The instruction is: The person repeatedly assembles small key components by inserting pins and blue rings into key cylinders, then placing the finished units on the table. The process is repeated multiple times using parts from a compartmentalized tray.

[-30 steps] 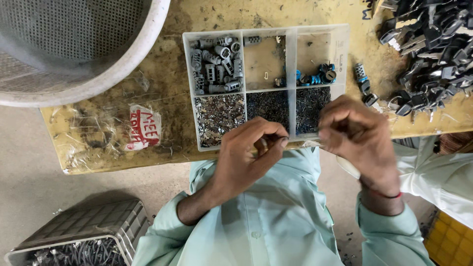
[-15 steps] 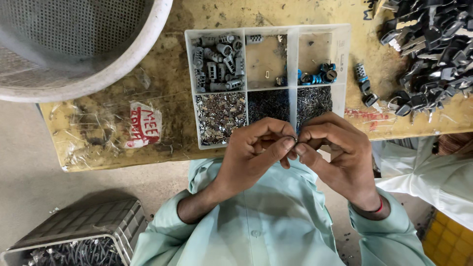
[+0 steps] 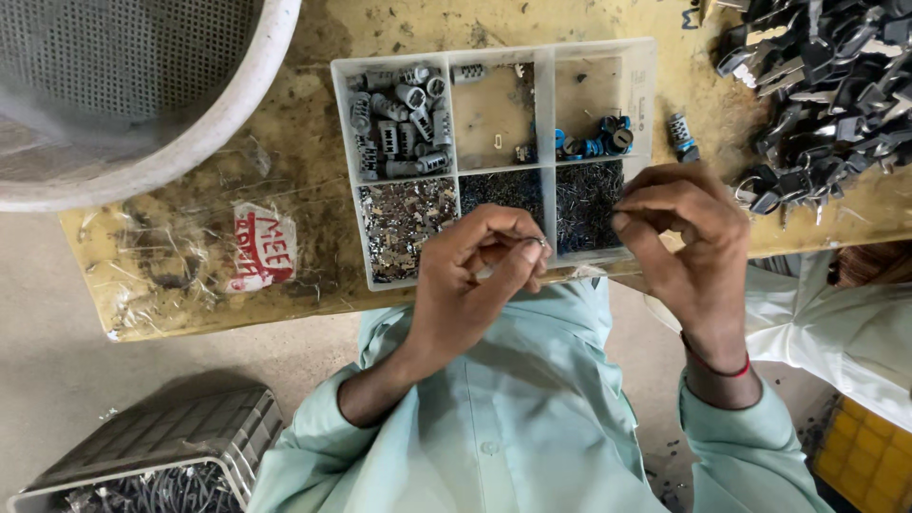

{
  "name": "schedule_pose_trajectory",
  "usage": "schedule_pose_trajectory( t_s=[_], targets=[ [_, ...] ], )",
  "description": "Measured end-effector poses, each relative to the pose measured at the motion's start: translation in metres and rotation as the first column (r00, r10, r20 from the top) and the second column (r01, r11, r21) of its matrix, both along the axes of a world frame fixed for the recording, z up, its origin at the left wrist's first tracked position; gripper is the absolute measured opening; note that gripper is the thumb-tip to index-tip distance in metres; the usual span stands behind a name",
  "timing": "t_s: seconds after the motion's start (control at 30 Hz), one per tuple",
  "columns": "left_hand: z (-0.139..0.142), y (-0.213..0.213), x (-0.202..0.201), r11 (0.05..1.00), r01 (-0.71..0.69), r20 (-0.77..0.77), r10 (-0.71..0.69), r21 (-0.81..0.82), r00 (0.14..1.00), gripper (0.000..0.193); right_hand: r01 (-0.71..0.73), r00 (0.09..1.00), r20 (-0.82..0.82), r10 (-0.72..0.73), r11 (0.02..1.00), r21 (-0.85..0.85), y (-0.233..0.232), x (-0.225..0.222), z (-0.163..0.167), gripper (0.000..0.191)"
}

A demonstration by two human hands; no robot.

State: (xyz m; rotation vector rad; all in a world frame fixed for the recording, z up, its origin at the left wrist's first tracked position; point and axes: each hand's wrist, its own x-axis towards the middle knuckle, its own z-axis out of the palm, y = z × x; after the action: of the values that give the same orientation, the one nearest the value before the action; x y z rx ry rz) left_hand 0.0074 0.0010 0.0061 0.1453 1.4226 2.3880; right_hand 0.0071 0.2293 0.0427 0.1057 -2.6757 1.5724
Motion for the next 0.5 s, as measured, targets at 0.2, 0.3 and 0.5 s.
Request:
schedule_pose_trajectory(
  t_s=[0.2, 0.3, 0.5],
  targets=[
    [0.0, -0.005, -0.004, 0.995, -0.007, -0.088, -0.002, -0.1, 0.996, 0.007, 0.024, 0.995, 0.102, -0.003, 0.978, -0.207, 0.01, 0.003, -0.007, 0.013],
    [0.002, -0.004, -0.005, 0.989, -0.016, -0.151, -0.006, -0.144, 0.989, 0.007, 0.006, 0.99, 0.136, 0.024, 0.977, -0.215, 0.009, 0.006, 0.0, 0.012],
    [0.006, -0.008, -0.002, 0.983, -0.024, -0.184, -0.011, -0.183, 0.983, 0.007, -0.029, 0.995, 0.096, 0.041, 0.992, -0.125, 0.003, 0.002, 0.004, 0.012]
  ],
)
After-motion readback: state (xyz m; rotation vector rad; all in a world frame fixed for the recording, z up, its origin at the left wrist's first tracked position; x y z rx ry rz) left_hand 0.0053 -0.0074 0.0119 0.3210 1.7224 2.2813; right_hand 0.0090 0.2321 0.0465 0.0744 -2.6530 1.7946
